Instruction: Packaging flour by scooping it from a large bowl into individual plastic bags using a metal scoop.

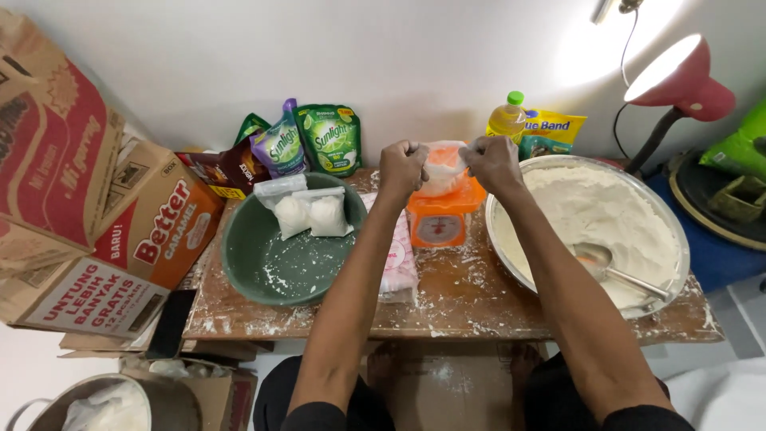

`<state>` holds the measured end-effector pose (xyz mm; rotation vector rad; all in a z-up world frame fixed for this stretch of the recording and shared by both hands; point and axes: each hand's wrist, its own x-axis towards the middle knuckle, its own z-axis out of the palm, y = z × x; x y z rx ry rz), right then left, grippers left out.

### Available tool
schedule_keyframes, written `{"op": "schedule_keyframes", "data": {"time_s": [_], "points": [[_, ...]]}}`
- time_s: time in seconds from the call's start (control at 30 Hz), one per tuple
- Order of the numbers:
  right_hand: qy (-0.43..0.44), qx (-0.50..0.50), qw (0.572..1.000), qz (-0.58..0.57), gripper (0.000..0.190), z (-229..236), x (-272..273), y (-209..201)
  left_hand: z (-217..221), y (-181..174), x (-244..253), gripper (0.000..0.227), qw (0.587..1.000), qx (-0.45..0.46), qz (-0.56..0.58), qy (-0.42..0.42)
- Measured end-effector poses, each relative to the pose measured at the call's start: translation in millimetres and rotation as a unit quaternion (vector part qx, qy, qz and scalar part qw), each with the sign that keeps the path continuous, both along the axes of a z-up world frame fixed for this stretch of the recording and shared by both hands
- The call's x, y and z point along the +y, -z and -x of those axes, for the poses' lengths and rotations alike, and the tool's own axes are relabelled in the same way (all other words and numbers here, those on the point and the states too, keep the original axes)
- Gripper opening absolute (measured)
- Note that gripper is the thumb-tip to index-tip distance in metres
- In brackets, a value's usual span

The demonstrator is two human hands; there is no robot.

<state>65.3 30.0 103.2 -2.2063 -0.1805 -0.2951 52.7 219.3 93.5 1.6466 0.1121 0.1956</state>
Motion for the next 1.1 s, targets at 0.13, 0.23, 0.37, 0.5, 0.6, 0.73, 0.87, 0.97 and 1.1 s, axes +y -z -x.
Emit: {"op": "schedule_keyframes", "data": {"time_s": [0.13, 0.23, 0.37, 0.5, 0.6, 0.73, 0.87, 0.97, 1.1], "points": [[-0.006, 0.001, 1.000, 0.001, 0.019, -5, -1, 17, -4, 7, 1, 0.019, 0.997, 0.018, -0.077, -0.022], [0.012, 0.004, 1.000, 0.013, 0.020, -4, 2, 18, -4, 7, 1, 0.020, 0.992, 0.023, -0.121, -0.023], [0.007, 0.022, 1.000, 0.007, 0.023, -5, 0, 20, 11, -7, 0, 0.026, 0.988, 0.006, -0.150, -0.029], [-0.004, 0.022, 1.000, -0.017, 0.033, 13, -2, 11, 46, -39, 1, 0.049, 0.992, 0.023, -0.120, -0.027], [0.002, 0.032, 0.999, -0.012, 0.036, 33, -7, -5, 50, -35, 6, 0.050, 0.995, -0.005, -0.086, -0.046], [-0.005, 0.012, 1.000, -0.028, 0.038, 53, -24, 2, 70, -29, 12, 0.041, 0.997, -0.054, 0.019, -0.059], [0.041, 0.021, 0.999, -0.008, 0.030, 93, -37, -2, 92, -13, 16, 0.032, 0.994, -0.076, 0.013, -0.072], [0.048, 0.024, 0.998, -0.021, 0.026, 116, -43, 1, 108, 1, 16, 0.027, 0.995, -0.078, -0.002, -0.067], [0.060, 0.035, 0.997, -0.034, 0.024, 136, -52, 10, 146, -8, 14, 0.019, 0.996, -0.067, 0.004, -0.059]]}}
